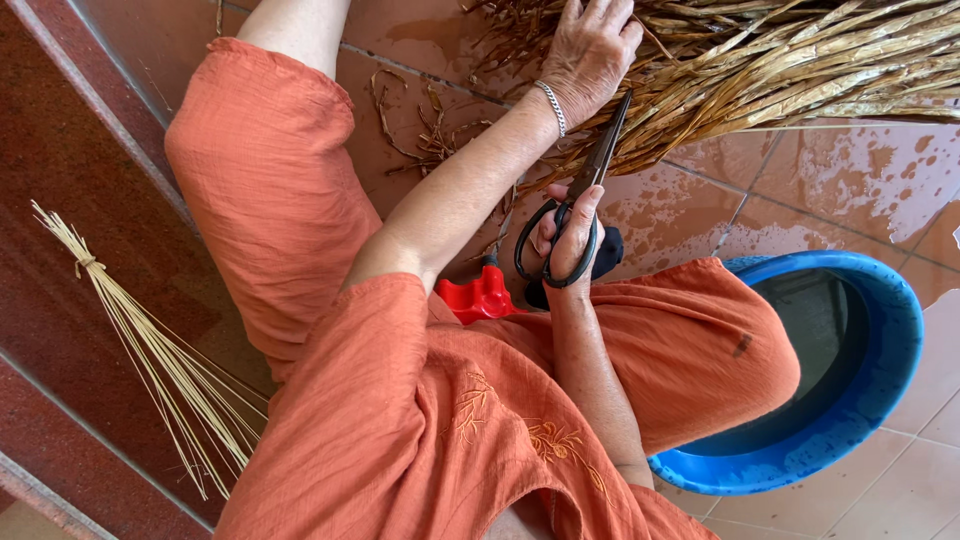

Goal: The person sits on a tiled floor and uses scissors to trim the ends of dried plant stalks. The cut pieces fall onto the floor beside a blue basin.

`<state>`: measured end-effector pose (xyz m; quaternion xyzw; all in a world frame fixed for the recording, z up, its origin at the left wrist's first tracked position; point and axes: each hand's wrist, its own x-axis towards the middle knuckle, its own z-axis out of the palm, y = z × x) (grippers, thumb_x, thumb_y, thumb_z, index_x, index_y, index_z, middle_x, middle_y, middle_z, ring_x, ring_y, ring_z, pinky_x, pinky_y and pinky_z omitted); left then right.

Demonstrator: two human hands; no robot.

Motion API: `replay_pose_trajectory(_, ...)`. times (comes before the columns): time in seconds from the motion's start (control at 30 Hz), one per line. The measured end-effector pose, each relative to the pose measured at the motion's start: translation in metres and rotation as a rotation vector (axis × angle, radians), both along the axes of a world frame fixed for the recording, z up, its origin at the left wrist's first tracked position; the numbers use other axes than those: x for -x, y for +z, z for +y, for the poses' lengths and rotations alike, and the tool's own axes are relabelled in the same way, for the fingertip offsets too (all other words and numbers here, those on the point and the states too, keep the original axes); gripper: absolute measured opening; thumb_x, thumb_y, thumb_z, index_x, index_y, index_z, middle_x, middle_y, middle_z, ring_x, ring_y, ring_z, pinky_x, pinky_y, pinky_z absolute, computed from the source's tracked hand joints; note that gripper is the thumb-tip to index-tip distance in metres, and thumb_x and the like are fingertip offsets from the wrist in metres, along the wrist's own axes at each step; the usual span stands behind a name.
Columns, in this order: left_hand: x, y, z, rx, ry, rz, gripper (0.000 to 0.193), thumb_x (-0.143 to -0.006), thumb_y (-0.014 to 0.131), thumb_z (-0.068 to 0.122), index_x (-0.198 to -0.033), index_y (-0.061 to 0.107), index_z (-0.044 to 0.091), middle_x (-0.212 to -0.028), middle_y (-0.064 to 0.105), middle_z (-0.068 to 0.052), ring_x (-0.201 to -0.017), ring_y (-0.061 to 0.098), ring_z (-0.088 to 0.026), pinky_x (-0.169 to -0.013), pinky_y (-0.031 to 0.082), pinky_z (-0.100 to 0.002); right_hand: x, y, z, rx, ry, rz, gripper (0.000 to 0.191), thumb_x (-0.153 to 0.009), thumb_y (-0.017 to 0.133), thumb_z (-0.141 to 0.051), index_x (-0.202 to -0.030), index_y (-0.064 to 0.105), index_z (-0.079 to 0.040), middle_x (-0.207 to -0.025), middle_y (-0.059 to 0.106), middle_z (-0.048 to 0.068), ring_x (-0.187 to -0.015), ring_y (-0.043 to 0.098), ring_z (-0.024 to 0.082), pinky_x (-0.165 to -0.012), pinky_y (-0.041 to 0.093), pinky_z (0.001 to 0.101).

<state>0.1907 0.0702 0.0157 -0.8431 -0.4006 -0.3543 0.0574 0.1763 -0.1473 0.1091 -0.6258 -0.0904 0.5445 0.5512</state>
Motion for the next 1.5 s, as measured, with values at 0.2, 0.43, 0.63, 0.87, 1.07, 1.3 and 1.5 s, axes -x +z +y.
replay_pose_trajectory(0.2,0.002,-0.001,0.005,0.182,-0.087,-0.031,0.01,-0.084,0.072,0.004,-0.092,0.072,0.008,-0.092,0.071,-0.007,-0.093,0.067,-0.021,-0.086,0.054,-0.042,0.0,-0.001,-0.002,0.014,0.016,-0.028,0.072,-0.104,0.039,-0.062,-0.119,0.059,0.006,-0.06,0.046,0.001,-0.044,0.039,0.01,-0.044,0.033,0.0265)
replay_pose_trajectory(0.43,0.045,-0.004,-0.012,0.391,-0.095,-0.138,0.008,-0.09,0.074,0.009,-0.087,0.068,0.013,-0.084,0.067,-0.003,-0.083,0.062,-0.017,-0.066,0.051,-0.036,0.003,0.004,-0.004,-0.048,-0.011,-0.061,0.074,-0.106,0.037,-0.063,-0.122,0.058,0.007,-0.062,0.047,0.002,-0.047,0.04,0.011,-0.046,0.035,0.0273)
replay_pose_trajectory(0.63,-0.013,0.008,-0.001,0.134,-0.173,-0.198,0.008,-0.092,0.077,0.012,-0.09,0.071,0.01,-0.097,0.066,-0.004,-0.101,0.062,-0.018,-0.08,0.056,-0.032,0.003,0.009,-0.002,-0.012,-0.027,-0.072,0.077,-0.103,0.035,-0.065,-0.121,0.059,0.005,-0.061,0.048,0.002,-0.046,0.041,0.011,-0.044,0.036,0.0268)
replay_pose_trajectory(0.87,-0.055,0.019,0.01,0.026,-0.071,0.184,0.013,-0.072,0.081,0.012,-0.069,0.068,0.01,-0.091,0.07,-0.006,-0.101,0.066,-0.023,-0.084,0.06,-0.045,-0.002,0.012,0.001,-0.02,-0.036,-0.126,0.079,-0.104,0.032,-0.067,-0.122,0.06,0.004,-0.062,0.046,0.0,-0.048,0.04,0.01,-0.045,0.034,0.0248)
replay_pose_trajectory(1.07,-0.058,0.021,0.021,0.571,-0.149,-0.136,0.008,-0.087,0.071,0.008,-0.09,0.064,0.01,-0.077,0.065,-0.005,-0.075,0.065,-0.019,-0.07,0.057,-0.037,-0.001,0.013,-0.001,-0.066,-0.057,-0.091,0.075,-0.106,0.033,-0.064,-0.123,0.058,0.004,-0.063,0.047,0.001,-0.049,0.04,0.01,-0.046,0.036,0.0257)
replay_pose_trajectory(1.3,0.001,0.017,0.018,0.347,-0.266,-0.429,0.016,-0.083,0.078,0.01,-0.085,0.065,0.018,-0.069,0.066,0.005,-0.061,0.064,-0.009,-0.057,0.052,-0.035,-0.002,0.011,-0.003,-0.15,-0.021,-0.03,0.071,-0.107,0.036,-0.062,-0.132,0.052,0.002,-0.07,0.049,0.004,-0.052,0.043,0.012,-0.047,0.038,0.0275)
replay_pose_trajectory(1.5,0.062,0.03,-0.014,0.873,-0.456,-0.654,0.016,-0.092,0.076,0.005,-0.103,0.066,0.011,-0.084,0.073,0.004,-0.075,0.072,-0.005,-0.07,0.063,-0.024,-0.01,0.002,0.007,-0.12,0.045,0.074,0.08,-0.101,0.033,-0.069,-0.133,0.055,0.002,-0.073,0.054,0.004,-0.056,0.05,0.013,-0.05,0.044,0.0279)
